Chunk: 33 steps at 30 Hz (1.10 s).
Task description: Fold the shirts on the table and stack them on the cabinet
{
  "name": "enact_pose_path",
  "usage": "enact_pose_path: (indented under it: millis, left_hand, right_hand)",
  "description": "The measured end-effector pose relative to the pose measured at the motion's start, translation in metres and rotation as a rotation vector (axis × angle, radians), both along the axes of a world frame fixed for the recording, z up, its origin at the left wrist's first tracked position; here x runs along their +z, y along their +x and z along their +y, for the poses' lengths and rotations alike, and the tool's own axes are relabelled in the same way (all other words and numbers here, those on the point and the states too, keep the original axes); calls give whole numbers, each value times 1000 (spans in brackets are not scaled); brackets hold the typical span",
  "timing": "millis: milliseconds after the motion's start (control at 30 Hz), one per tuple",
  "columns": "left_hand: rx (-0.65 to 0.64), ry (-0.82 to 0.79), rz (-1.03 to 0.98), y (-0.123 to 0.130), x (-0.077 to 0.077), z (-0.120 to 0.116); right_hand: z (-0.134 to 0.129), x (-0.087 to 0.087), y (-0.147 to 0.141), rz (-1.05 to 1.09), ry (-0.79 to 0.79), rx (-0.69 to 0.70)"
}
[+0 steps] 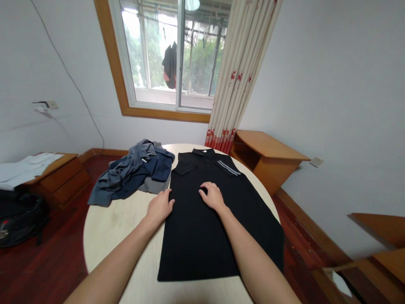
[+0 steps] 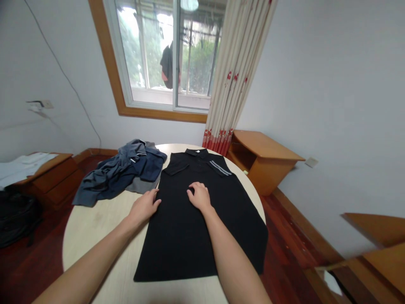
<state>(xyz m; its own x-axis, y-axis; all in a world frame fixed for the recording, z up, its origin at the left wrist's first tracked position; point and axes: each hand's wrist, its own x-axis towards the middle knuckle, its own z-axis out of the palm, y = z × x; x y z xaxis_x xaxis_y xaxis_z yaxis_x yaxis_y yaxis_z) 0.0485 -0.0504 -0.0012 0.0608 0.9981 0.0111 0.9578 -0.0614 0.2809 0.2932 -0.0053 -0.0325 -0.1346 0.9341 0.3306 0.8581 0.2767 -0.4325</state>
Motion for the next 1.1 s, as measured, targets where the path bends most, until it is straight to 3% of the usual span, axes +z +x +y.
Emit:
enact_pose_path:
  millis: [267, 433, 667, 867, 1100]
  left_hand:
    - [-48, -40, -11, 2, -2, -4]
    - [-33, 9, -29, 5, -4, -3]
    - [-114, 1, -129, 5, -8, -3]
    - [-108, 37, 80, 7, -11, -1]
    - [-124, -7, 69, 10, -21, 4]
  right_hand:
    - [8, -6, 21, 167, -21, 114]
    - [11, -8, 21, 169, -24, 125]
    - [13, -11, 23, 160, -16, 131]
    - [14, -12, 24, 155, -13, 138]
    - [15, -13, 25, 145, -39, 134]
